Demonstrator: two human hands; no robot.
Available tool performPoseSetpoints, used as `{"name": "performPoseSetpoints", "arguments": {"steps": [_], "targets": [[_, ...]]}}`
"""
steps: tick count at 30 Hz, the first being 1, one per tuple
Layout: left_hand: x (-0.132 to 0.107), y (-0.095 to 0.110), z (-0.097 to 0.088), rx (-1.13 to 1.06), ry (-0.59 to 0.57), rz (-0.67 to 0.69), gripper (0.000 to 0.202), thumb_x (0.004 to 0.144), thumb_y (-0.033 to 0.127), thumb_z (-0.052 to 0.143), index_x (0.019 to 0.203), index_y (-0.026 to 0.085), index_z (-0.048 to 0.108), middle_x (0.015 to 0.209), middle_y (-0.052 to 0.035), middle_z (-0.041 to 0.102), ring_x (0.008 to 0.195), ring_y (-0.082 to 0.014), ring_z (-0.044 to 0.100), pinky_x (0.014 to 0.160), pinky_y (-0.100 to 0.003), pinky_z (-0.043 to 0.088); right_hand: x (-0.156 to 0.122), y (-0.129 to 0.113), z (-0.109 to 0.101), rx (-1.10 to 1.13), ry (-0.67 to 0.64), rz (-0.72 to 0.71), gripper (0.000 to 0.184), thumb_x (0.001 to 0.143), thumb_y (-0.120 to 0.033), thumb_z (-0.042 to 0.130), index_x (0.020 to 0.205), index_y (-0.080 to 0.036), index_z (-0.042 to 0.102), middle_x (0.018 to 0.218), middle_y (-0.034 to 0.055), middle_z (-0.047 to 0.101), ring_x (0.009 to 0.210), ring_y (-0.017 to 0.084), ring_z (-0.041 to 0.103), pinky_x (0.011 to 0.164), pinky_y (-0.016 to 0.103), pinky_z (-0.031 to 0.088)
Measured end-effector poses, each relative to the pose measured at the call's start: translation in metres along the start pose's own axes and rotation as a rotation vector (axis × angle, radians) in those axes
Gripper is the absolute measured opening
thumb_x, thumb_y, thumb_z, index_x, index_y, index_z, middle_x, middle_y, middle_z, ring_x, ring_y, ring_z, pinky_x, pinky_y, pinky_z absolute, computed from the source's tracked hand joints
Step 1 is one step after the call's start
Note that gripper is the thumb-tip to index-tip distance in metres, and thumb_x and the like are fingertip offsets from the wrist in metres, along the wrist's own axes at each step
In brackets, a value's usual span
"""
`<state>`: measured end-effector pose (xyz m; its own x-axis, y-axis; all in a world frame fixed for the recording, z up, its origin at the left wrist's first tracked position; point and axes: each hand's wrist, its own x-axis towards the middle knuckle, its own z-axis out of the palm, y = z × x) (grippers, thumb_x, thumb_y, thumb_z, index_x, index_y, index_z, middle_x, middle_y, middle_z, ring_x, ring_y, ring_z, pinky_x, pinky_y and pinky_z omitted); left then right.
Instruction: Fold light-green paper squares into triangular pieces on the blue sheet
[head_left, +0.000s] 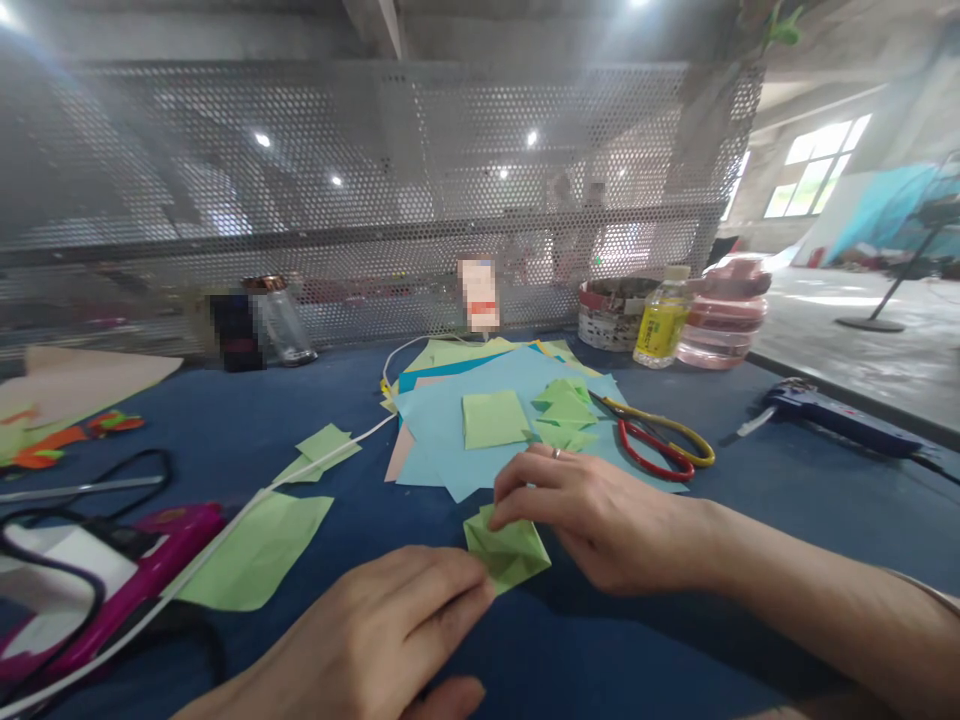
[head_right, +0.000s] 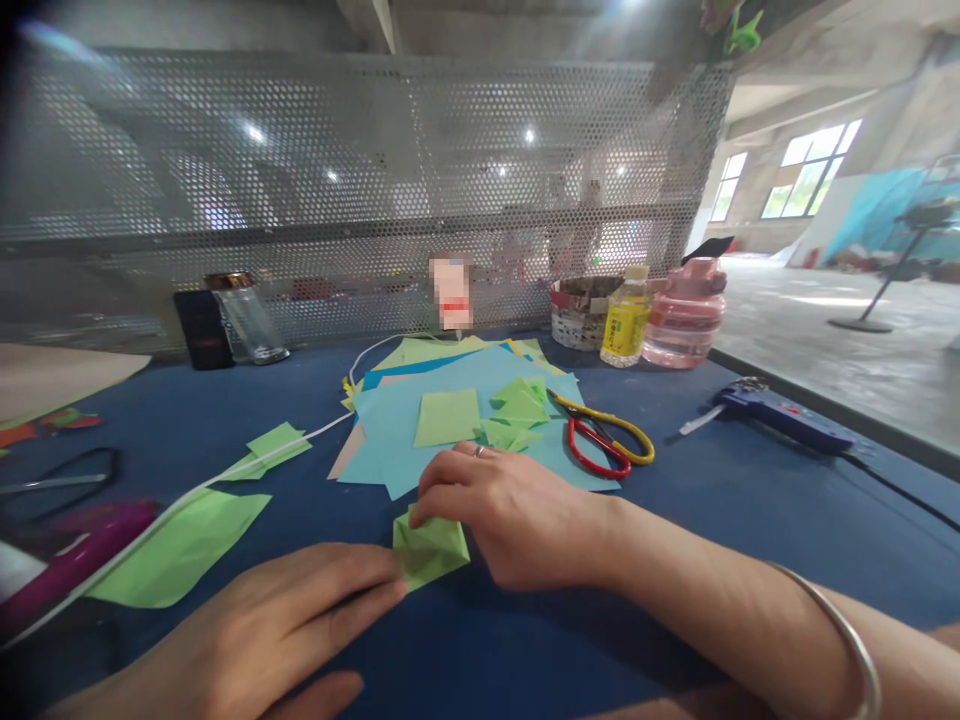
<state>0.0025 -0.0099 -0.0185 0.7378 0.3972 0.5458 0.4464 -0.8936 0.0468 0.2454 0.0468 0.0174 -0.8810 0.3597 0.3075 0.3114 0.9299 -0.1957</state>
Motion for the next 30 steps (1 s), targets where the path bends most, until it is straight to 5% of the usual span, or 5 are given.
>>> {"name": "performPoseSetpoints", "arguments": {"steps": [8, 13, 17, 22, 30], "targets": [[0.008, 0.004, -0.017, 0.033, -0.153, -0.009, 0.029, 0.094, 0.023, 0.052, 0.120, 0.016, 0.062, 0.113, -0.0078, 0.069, 0.105, -0.0200, 0.064, 0.096, -0.025, 0.049, -0.001, 0.004, 0.000, 0.060, -0.063, 0.082, 0.036, 0.076, 0.006, 0.044, 0.097, -0.014, 0.065, 0.105, 0.0094, 0.060, 0.095, 0.018, 0.058, 0.091, 0.035, 0.045], [0.005, 0.004, -0.017, 0.013, -0.183, -0.028, 0.029, 0.092, 0.023, 0.054, 0.119, 0.014, 0.062, 0.117, -0.0089, 0.066, 0.107, -0.0207, 0.063, 0.097, -0.025, 0.049, 0.001, 0.001, -0.001, 0.105, -0.018, 0.123, 0.034, 0.084, 0.001, 0.041, 0.110, -0.012, 0.059, 0.104, 0.0108, 0.061, 0.096, 0.019, 0.057, 0.087, 0.033, 0.046], [0.004, 0.003, -0.017, -0.015, -0.145, -0.068, 0.030, 0.092, 0.016, 0.049, 0.121, 0.015, 0.057, 0.117, -0.0085, 0.064, 0.107, -0.0202, 0.061, 0.093, -0.024, 0.050, 0.003, -0.001, 0.002, 0.043, 0.017, 0.295, 0.023, 0.097, -0.020, 0.042, 0.112, -0.015, 0.058, 0.104, 0.0096, 0.060, 0.097, 0.020, 0.055, 0.086, 0.035, 0.044], [0.002, -0.002, -0.011, -0.068, -0.054, -0.160, 0.034, 0.093, 0.011, 0.046, 0.126, 0.019, 0.051, 0.119, -0.0072, 0.058, 0.111, -0.0178, 0.057, 0.097, -0.022, 0.045, 0.002, -0.003, 0.005, 0.017, -0.032, 0.422, 0.023, 0.093, -0.038, 0.053, 0.101, -0.017, 0.059, 0.101, 0.0073, 0.058, 0.096, 0.022, 0.054, 0.086, 0.038, 0.042], [0.018, -0.002, -0.016, -0.218, -0.023, -0.424, 0.026, 0.096, 0.018, 0.045, 0.118, 0.023, 0.057, 0.119, -0.0069, 0.058, 0.106, -0.0204, 0.058, 0.091, -0.027, 0.048, 0.003, -0.008, 0.005, 0.113, 0.030, 0.439, 0.008, 0.082, -0.019, 0.063, 0.084, -0.017, 0.055, 0.081, 0.0012, 0.060, 0.074, 0.015, 0.055, 0.069, 0.026, 0.040]]}}
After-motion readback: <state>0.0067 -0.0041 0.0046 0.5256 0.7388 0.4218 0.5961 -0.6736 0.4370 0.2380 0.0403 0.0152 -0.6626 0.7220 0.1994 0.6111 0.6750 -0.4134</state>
